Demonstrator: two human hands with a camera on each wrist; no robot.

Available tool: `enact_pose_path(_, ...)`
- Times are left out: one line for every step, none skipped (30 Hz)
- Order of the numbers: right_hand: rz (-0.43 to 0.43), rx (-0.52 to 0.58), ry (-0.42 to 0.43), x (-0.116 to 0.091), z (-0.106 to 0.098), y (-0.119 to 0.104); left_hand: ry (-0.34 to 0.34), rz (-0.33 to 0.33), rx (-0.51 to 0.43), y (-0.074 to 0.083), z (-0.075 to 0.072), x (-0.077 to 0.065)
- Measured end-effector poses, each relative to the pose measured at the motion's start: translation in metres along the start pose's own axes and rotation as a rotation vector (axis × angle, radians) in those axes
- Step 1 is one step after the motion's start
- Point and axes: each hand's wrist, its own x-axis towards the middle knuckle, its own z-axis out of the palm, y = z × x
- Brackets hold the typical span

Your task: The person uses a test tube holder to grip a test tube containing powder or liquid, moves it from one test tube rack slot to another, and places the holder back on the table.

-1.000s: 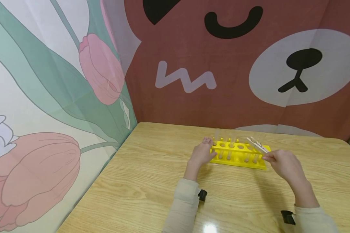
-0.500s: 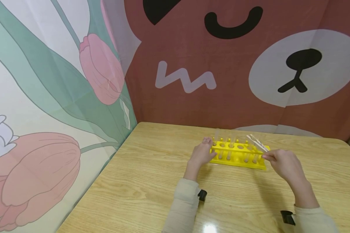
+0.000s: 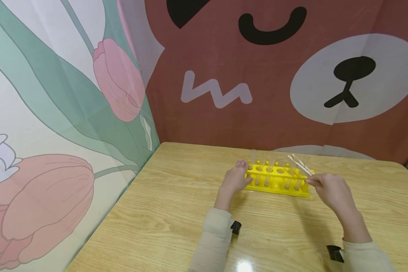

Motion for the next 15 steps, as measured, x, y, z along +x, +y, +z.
enact_pose_path(-0.005,-0.003,0.010,0.0002,-0.0003,-0.0001,-0.001,0.000,0.000,0.0001,-0.0003,-0.0001)
enact_pose_path(-0.010,-0.006,0.018,0.0004,-0.0005,-0.0002,-0.003,-0.001,0.000,0.0001,-0.0003,0.0001)
enact_pose_path(-0.015,-0.010,0.027,0.0007,-0.0008,-0.0003,-0.004,-0.002,-0.001,0.0001,-0.0003,0.0003)
enact_pose_path(-0.019,-0.013,0.035,0.0009,-0.0011,-0.0006,-0.004,-0.003,-0.002,0.0002,-0.0001,0.0004)
enact_pose_path(-0.022,-0.015,0.042,0.0009,-0.0015,-0.0008,-0.005,-0.005,-0.003,0.0002,0.0001,0.0005)
enact_pose_path(-0.025,-0.014,0.046,0.0009,-0.0016,-0.0008,-0.006,-0.006,-0.003,0.0002,0.0003,0.0007)
enact_pose_path(-0.029,-0.015,0.051,0.0009,-0.0018,-0.0008,-0.008,-0.006,-0.004,0.0002,0.0005,0.0008)
enact_pose_path(-0.031,-0.017,0.053,0.0007,-0.0021,-0.0009,-0.009,-0.007,-0.004,0.0002,0.0005,0.0009)
enact_pose_path(-0.032,-0.016,0.054,0.0003,-0.0023,-0.0011,-0.010,-0.007,-0.005,0.0002,0.0006,0.0009)
enact_pose_path(-0.033,-0.014,0.054,0.0003,-0.0024,-0.0009,-0.010,-0.008,-0.005,0.0003,0.0007,0.0010)
enact_pose_path(-0.035,-0.015,0.056,0.0000,-0.0026,-0.0009,-0.012,-0.008,-0.005,0.0002,0.0007,0.0011)
enact_pose_path(-0.038,-0.015,0.060,-0.0002,-0.0026,-0.0008,-0.012,-0.007,-0.004,0.0002,0.0007,0.0010)
enact_pose_path(-0.038,-0.015,0.063,-0.0004,-0.0029,-0.0009,-0.012,-0.006,-0.004,0.0001,0.0007,0.0010)
enact_pose_path(-0.039,-0.015,0.067,-0.0005,-0.0032,-0.0010,-0.011,-0.006,-0.003,0.0001,0.0008,0.0009)
enact_pose_path(-0.041,-0.014,0.072,-0.0005,-0.0034,-0.0012,-0.011,-0.005,0.000,0.0001,0.0008,0.0008)
